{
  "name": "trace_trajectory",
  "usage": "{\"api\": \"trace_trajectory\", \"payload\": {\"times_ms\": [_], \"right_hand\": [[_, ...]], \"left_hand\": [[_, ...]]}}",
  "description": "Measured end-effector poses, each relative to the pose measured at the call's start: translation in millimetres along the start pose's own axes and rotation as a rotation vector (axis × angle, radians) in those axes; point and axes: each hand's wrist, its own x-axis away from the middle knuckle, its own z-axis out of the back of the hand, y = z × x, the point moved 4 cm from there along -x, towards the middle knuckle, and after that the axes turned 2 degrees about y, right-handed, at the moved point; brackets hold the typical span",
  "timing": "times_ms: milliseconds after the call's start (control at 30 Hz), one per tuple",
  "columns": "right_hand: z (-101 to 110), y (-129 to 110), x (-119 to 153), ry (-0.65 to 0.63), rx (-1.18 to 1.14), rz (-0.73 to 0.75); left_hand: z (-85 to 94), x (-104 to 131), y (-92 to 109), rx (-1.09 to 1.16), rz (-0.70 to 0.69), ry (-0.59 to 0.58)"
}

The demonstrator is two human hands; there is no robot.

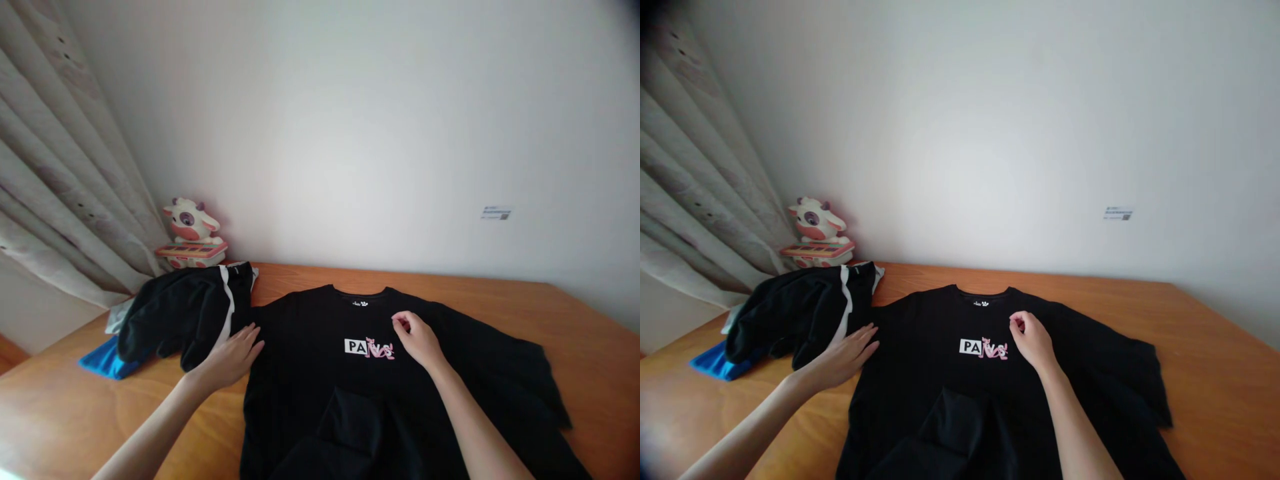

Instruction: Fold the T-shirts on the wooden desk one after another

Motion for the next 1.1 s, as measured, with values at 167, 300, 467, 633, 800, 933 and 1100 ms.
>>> {"api": "trace_trajectory", "payload": {"times_ms": [167,300,467,633,800,933,1100], "right_hand": [[-1.0,-1.3,0.3,0.013,0.028,0.011],[-1.7,-1.9,-1.2,0.036,0.05,0.046],[14.3,11.7,-5.4,0.169,0.133,0.088],[17.7,34.3,-3.6,0.156,0.415,-0.062],[9.9,31.3,-5.1,0.008,0.549,-0.252],[14.6,22.0,-12.0,-0.162,0.619,-0.37],[19.7,20.3,-19.8,-0.251,0.674,-0.459]], "left_hand": [[15.1,-30.8,71.4,0.078,0.041,0.107],[21.5,-69.1,126.2,0.174,-0.019,0.135],[-9.5,-102.5,129.5,0.109,0.175,0.088],[-36.8,-106.4,112.6,0.005,0.245,0.039],[-35.5,-109.2,113.0,-0.031,0.218,0.011],[-34.7,-115.1,111.9,-0.047,0.212,-0.018],[-39.3,-130.4,100.9,-0.016,0.2,-0.02]]}}
